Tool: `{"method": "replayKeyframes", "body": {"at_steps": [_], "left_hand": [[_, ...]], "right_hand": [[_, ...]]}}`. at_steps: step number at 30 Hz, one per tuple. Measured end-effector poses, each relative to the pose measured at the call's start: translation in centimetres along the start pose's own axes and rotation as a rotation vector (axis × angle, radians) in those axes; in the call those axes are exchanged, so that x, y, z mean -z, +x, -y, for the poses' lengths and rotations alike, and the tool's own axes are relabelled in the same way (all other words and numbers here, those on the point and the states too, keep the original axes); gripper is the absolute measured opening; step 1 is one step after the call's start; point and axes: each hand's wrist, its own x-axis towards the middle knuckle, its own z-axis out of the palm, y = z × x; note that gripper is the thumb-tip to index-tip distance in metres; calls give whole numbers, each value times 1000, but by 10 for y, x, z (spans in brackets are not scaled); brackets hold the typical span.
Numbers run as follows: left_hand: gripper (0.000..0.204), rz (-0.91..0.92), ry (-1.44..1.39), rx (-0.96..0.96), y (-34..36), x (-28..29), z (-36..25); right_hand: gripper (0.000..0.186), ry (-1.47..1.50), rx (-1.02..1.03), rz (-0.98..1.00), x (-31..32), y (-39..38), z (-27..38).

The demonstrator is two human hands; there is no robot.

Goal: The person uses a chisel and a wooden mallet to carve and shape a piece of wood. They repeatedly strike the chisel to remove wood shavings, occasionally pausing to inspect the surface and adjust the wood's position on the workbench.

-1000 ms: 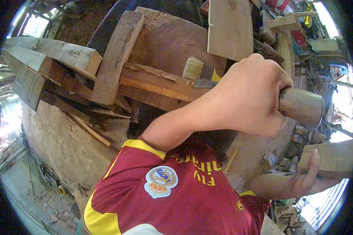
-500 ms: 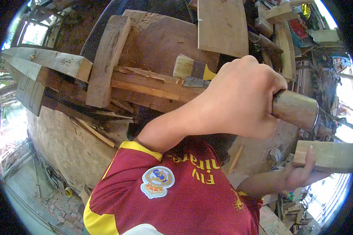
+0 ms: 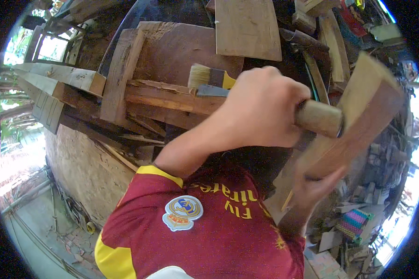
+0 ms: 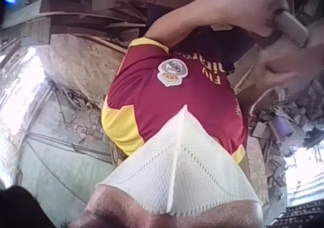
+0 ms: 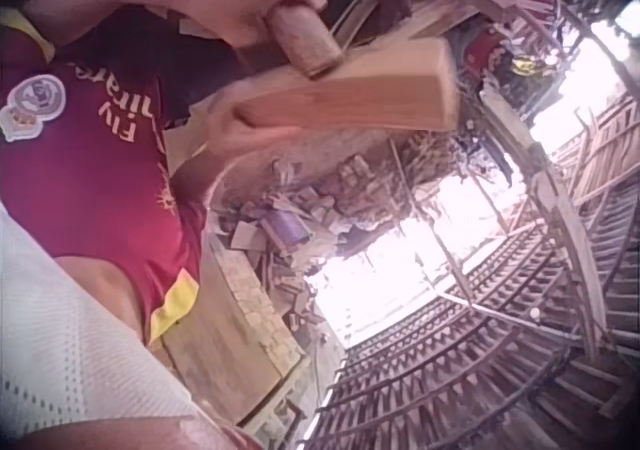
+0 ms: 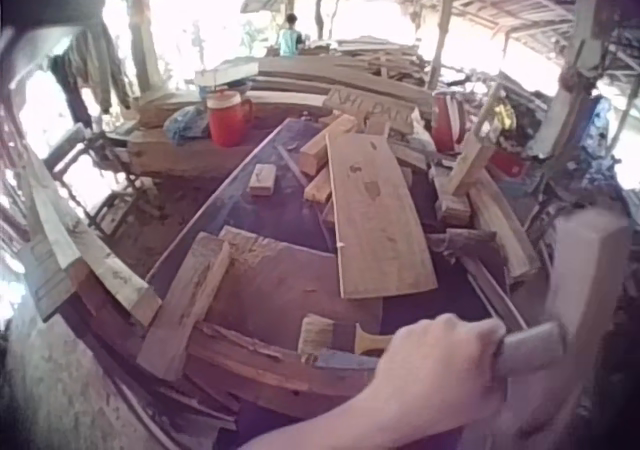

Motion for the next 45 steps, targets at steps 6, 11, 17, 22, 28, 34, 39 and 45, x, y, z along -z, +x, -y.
{"method": "replayKeyframes", "body": {"at_steps": [6,11,17,22,28,34,39,45], "left_hand": [[16,25,89,22,-4,-10,6],[15,7,196,15,1,-16,9],[16,20,261,50,-2,-20,12],[16,-103,352,-38,0,-25,19],[17,-24,338,16,-5,-26,16],[20,99,446,-28,-13,-30,13],[29,148,524,-198,-27,-31,-3],[31,373,286,-190,-62,-40,-33]], "right_hand": [[86,221,-309,-378,19,18,-30],[92,-213,22,121,-11,-32,-26],[92,226,-440,-132,-2,-11,-48],[90,129,-21,263,-30,-20,-29],[96,229,-348,49,-24,-26,-72],[87,516,-519,-164,-19,-19,-60],[89,373,-469,-40,-15,-51,-67],[96,381,-381,44,-20,-80,-75]]}}
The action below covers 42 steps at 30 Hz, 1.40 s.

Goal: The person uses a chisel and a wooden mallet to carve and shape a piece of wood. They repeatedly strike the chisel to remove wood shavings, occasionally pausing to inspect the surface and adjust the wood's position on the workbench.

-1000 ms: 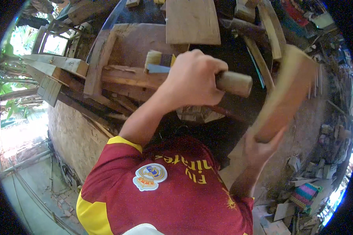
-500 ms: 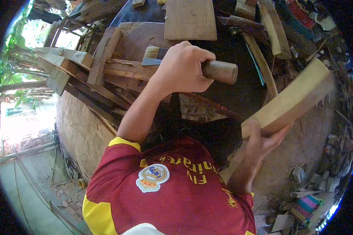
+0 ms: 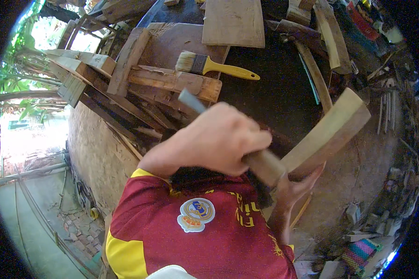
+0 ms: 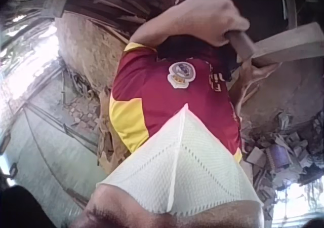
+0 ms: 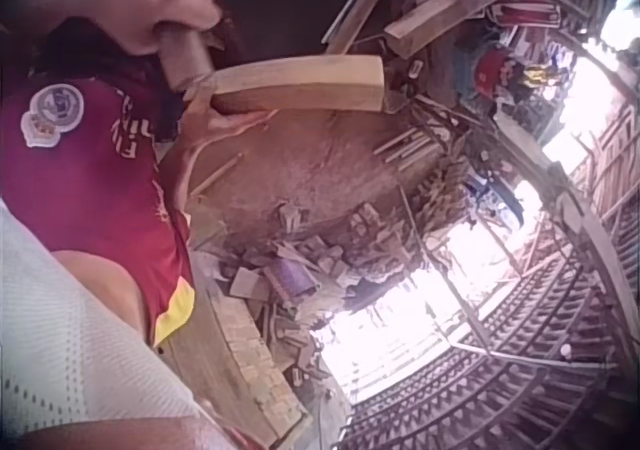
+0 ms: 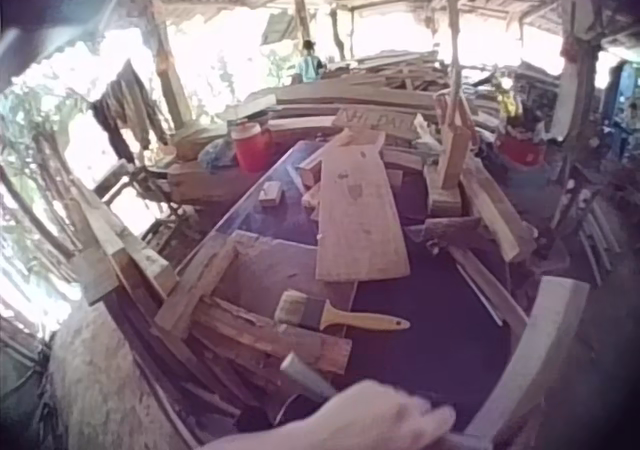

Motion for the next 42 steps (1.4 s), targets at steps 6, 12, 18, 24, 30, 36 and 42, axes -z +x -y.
{"method": "replayKeyframes", "body": {"at_steps": [6,12,18,24,30,36,42], "left_hand": [[28,96,-202,105,-56,8,-6],[26,28,-195,483,-118,-7,26],[38,248,-92,777,-152,-53,63],[32,165,-342,746,-178,-82,104],[28,113,-275,617,-199,-87,128],[36,251,-358,558,-202,-52,131],[16,-471,-685,95,-178,58,86]], "right_hand": [[91,-5,-46,157,-17,-1,21],[84,-201,165,208,-41,29,53],[82,-386,223,167,-57,49,73],[84,-542,10,131,-69,54,82],[82,-621,-23,63,-75,51,80],[83,-654,-49,72,-80,51,82],[84,-717,-50,71,-81,54,83]]}}
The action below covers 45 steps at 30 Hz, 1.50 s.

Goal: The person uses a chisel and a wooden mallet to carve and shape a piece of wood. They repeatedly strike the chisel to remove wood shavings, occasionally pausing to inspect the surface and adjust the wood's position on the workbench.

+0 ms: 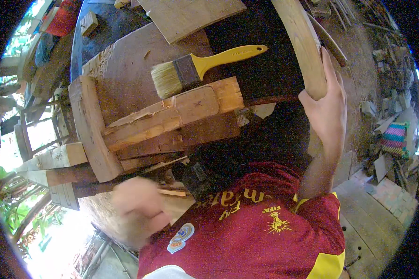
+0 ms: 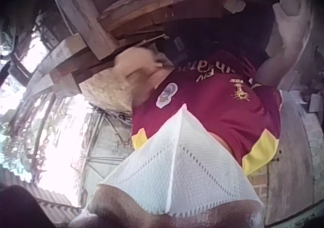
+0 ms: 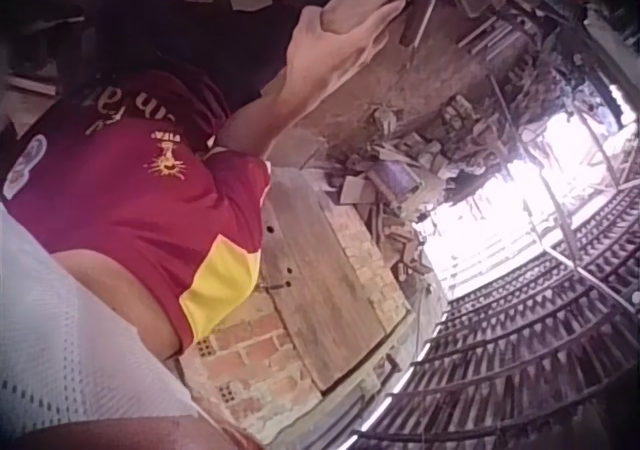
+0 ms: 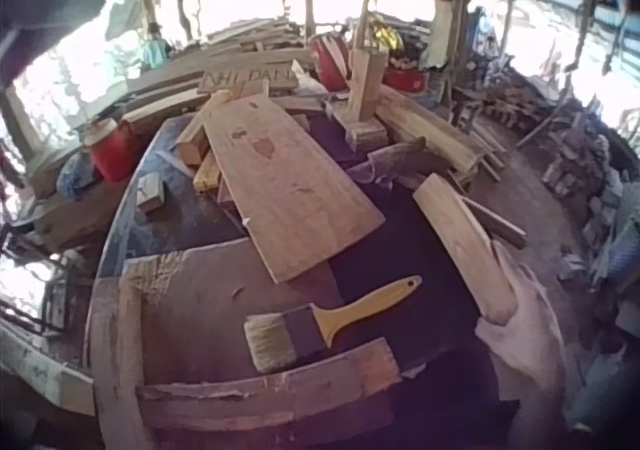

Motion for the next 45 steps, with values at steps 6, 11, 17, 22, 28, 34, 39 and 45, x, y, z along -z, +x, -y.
{"method": "replayKeyframes", "body": {"at_steps": [6,11,17,22,28,34,39,45], "left_hand": [[26,92,-603,-569,44,92,-35],[19,-83,-541,-357,99,65,-37],[19,-77,-543,-160,133,34,-25],[21,-27,-528,-138,142,22,-19],[20,18,-555,-101,149,21,-13],[20,20,-548,-75,153,19,-9],[19,28,-558,-65,153,20,-8],[19,55,-562,-46,154,20,-9]], "right_hand": [[85,26,-24,8,-1,-1,-7],[86,31,-7,-8,-2,-2,-7],[85,44,12,10,1,-3,-7],[85,78,23,33,3,-1,-7],[84,123,44,40,3,2,-11],[81,186,36,54,5,3,-11],[81,221,61,56,4,4,-16],[80,245,52,61,5,5,-17]]}}
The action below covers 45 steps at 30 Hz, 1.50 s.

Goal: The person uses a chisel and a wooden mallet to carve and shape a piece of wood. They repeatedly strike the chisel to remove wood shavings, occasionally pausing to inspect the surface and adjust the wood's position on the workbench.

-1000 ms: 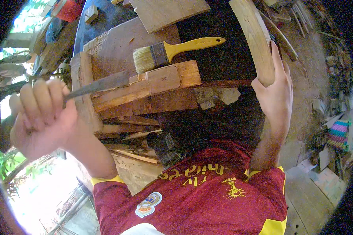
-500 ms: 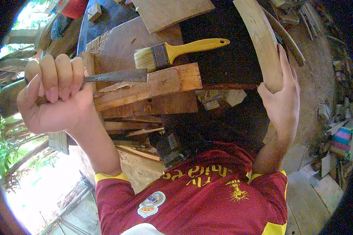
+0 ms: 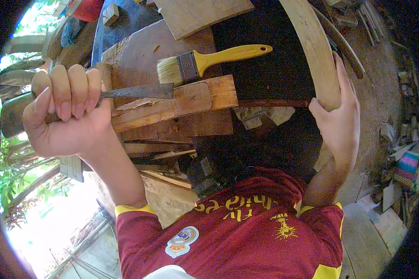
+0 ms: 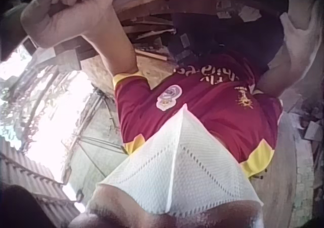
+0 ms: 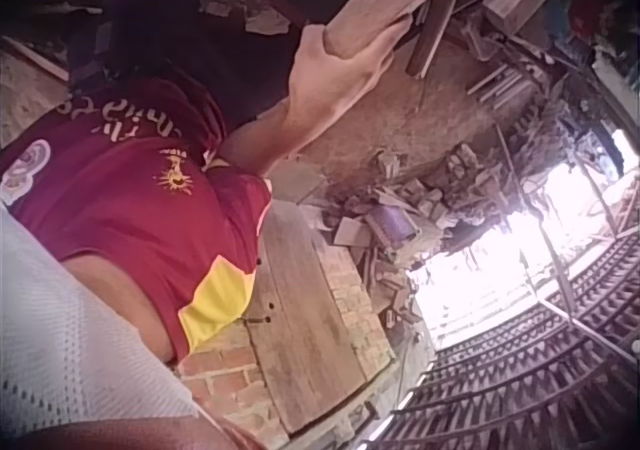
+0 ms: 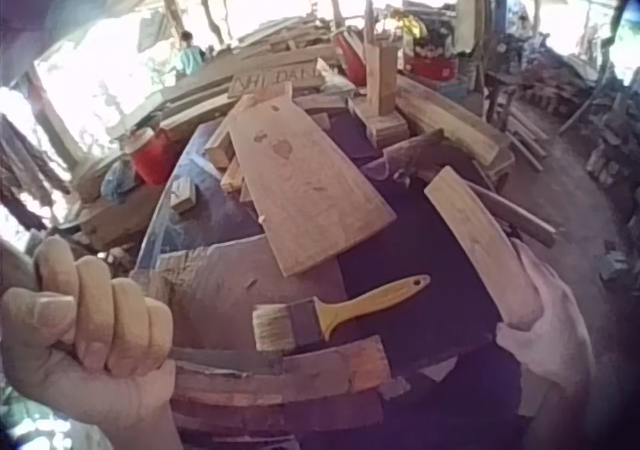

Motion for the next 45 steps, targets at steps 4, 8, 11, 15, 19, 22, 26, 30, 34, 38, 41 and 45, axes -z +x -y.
{"method": "replayKeyframes", "body": {"at_steps": [4,8,11,15,19,22,26,30,34,38,41,45], "left_hand": [[19,-10,3,-2,1,-1,1],[19,-31,20,0,0,0,0],[19,-45,22,10,-1,0,-1],[20,-72,34,9,-1,-2,0],[20,-118,46,2,-2,-3,-1],[20,-159,66,-14,-3,-7,0],[21,-228,181,-95,-7,-19,2],[20,-296,308,-167,-7,-30,10],[18,-356,476,-229,-6,-42,16],[17,-390,607,-278,3,-49,25],[13,-376,621,-308,6,-40,29],[8,-390,360,-322,6,-32,39]], "right_hand": [[80,37,-73,51,3,1,5],[80,66,-63,44,2,1,2],[79,77,-46,32,1,1,-3],[79,64,-31,11,1,1,-4],[79,84,-59,18,1,2,0],[80,103,-54,17,0,2,-3],[79,74,-52,18,1,2,1],[79,86,-39,14,0,1,1],[79,61,0,8,0,1,-1],[78,83,-18,23,4,1,-2],[78,134,31,-14,10,6,8],[75,141,360,-207,35,37,22]]}}
